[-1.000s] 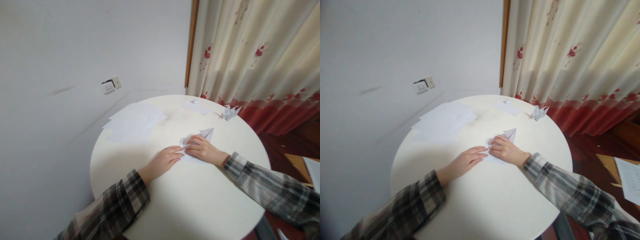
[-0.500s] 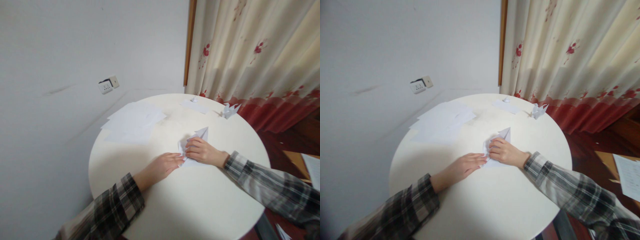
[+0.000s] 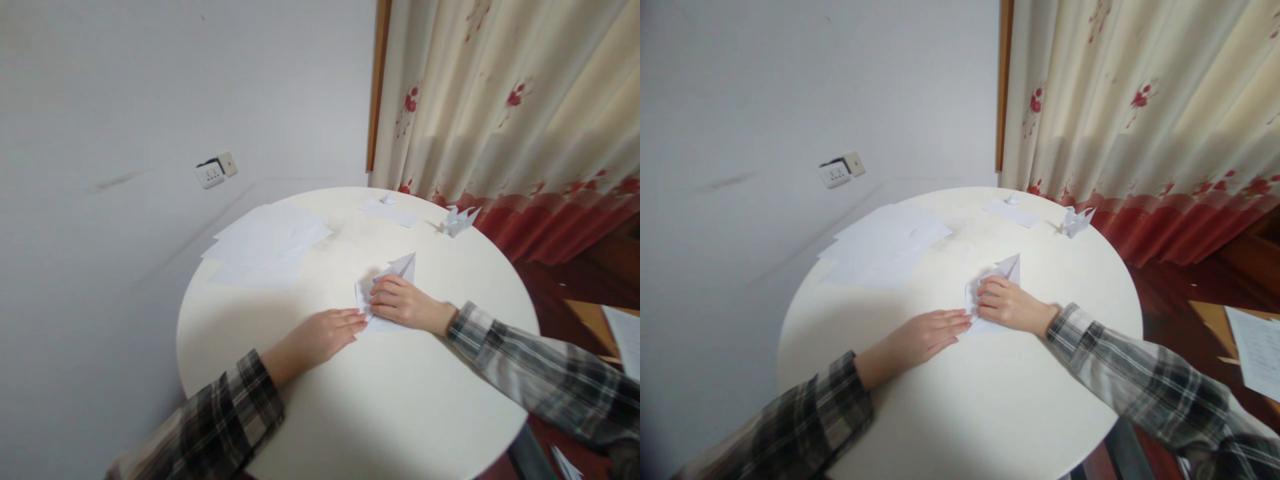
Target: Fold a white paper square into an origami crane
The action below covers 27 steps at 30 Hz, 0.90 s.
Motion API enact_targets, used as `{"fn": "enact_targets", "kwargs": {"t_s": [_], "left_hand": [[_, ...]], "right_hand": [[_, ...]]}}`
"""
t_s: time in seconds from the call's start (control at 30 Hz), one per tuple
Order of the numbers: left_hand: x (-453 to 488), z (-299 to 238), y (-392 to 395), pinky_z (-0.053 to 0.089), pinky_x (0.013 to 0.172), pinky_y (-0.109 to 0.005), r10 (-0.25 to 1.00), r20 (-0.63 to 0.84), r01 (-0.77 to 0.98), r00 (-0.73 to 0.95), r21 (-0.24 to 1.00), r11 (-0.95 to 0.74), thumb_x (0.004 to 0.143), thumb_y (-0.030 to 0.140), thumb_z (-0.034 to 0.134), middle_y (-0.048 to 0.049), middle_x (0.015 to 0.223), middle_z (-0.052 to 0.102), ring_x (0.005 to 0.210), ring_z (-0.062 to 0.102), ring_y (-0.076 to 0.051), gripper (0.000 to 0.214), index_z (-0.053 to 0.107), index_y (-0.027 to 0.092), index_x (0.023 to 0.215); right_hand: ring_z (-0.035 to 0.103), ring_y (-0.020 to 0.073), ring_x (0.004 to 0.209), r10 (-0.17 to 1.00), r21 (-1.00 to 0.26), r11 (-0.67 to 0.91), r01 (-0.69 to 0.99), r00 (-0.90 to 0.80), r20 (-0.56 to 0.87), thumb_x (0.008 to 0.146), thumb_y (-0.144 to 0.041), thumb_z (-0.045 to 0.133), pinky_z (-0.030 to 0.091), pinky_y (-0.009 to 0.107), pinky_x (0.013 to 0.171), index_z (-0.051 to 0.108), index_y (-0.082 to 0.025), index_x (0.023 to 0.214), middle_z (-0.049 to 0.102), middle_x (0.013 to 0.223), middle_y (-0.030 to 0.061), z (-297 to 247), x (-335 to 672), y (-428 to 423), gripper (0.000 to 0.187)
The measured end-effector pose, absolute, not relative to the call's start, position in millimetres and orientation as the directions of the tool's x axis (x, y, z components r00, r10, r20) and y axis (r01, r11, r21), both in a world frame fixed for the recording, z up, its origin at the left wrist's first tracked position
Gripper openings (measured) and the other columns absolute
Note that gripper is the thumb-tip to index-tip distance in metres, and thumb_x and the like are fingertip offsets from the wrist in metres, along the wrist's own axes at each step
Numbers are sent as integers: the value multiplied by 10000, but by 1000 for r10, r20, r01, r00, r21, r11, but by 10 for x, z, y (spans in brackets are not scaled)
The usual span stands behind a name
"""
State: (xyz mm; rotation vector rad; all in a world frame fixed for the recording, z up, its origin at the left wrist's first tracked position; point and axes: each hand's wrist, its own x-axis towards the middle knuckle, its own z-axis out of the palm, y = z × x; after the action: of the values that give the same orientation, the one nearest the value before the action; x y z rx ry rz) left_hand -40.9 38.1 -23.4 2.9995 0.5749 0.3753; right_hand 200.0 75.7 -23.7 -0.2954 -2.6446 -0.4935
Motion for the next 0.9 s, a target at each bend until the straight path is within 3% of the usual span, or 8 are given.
{"fn": "enact_targets", "kwargs": {"t_s": [0.1,0.3,0.47,0.9], "left_hand": [[-410,-238,383,354,1038,-314,379,226,362,897,113,-925,941,210,318,-104,1266,528,1213,449,-169,342,522,93,1189],[-432,-248,388,354,1036,-297,457,233,394,858,272,-878,924,251,384,-58,1253,546,1204,456,-144,313,544,151,1174],[-452,-272,399,349,1034,-303,478,224,394,850,334,-856,918,263,405,-50,1240,558,1203,459,-145,303,562,168,1159],[-443,-246,413,340,1031,-313,479,220,391,850,344,-853,913,256,415,-36,1262,541,1201,457,-151,309,532,190,1191]], "right_hand": [[498,189,1020,125,293,915,278,-885,449,887,-140,444,377,403,964,615,-148,880,629,860,47,-242,2000,759,172],[499,185,1022,129,286,917,280,-883,451,887,-138,445,380,405,956,615,-151,895,628,869,54,-236,2003,755,171],[496,180,1031,136,277,919,281,-885,445,889,-132,438,381,404,950,616,-153,875,627,860,58,-215,1999,745,180],[503,178,1008,142,271,919,286,-882,450,893,-137,429,386,403,940,612,-154,917,622,866,60,-235,1998,757,186]]}}
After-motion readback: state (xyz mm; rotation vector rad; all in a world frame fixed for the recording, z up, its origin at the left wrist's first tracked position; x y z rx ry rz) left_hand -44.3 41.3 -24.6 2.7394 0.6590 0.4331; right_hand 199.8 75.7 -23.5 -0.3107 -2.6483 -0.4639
